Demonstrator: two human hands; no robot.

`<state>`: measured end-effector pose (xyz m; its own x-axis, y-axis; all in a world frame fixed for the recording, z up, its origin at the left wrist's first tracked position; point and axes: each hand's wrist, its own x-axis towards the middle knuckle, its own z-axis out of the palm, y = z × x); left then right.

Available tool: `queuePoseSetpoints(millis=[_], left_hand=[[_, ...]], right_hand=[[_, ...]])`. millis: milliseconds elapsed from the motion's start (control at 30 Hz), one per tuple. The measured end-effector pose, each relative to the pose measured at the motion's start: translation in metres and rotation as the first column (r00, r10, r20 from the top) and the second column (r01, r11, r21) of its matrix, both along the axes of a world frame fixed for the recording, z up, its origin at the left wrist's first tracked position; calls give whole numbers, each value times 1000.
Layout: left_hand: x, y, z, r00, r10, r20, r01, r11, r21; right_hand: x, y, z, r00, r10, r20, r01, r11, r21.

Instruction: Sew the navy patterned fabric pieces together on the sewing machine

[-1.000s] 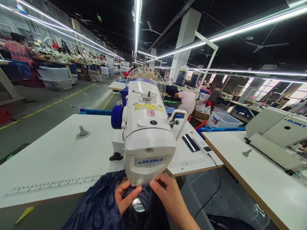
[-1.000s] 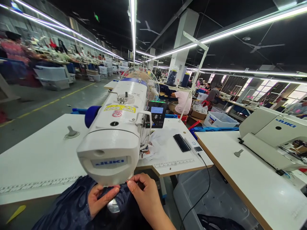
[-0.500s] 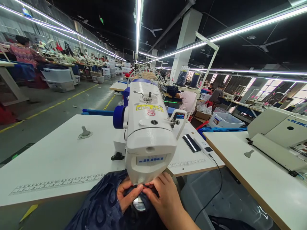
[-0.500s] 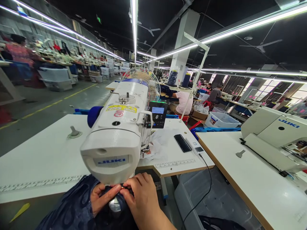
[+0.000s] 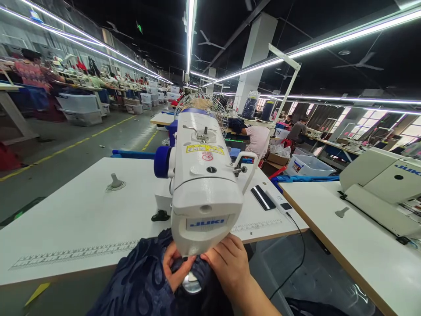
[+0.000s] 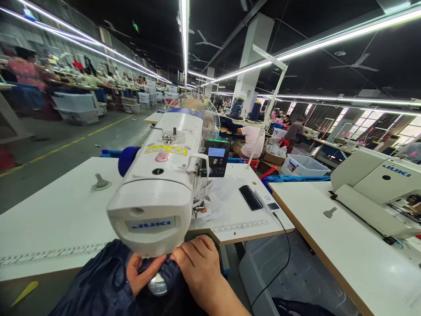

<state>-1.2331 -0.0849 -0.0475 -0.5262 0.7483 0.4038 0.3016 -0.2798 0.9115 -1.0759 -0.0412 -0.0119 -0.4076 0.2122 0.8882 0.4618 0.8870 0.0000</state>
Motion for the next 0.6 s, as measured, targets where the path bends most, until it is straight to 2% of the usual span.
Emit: queuePoseSetpoints(millis=[167, 300, 367, 433, 467, 500, 533, 600], left_hand=[[1, 0, 4, 1000, -29, 3, 29, 1000, 11], [0, 2, -1, 1000, -16, -24, 16, 1000, 7], [0, 3, -6, 999, -10, -42, 10, 1000, 4], [0, 3, -11, 998, -10, -60, 10, 1000, 0], [0, 4, -13, 998, -9, -67, 9, 1000, -4], [-1, 4, -16, 997, -8, -73, 7, 1000, -9], [-2, 4, -18, 997, -4, -78, 3, 1000, -14], [-5, 4, -22, 996, 9, -86, -12, 1000, -27]], right_hand=[[-2, 1, -4, 999, 35, -15, -34, 999, 15], [-4, 2, -4, 999, 33, -14, -32, 999, 22], [-5, 3, -3, 999, 30, -11, -30, 999, -19], [-5, 5, -1, 999, 43, -8, -43, 990, -137], [-5, 7, 0, 998, 55, -12, -56, 968, -244], [-5, 9, 2, 997, 74, -19, -76, 922, -379], [-4, 11, 4, 994, 100, -33, -102, 846, -524], [-3, 14, 10, 984, 157, -82, -164, 632, -757]])
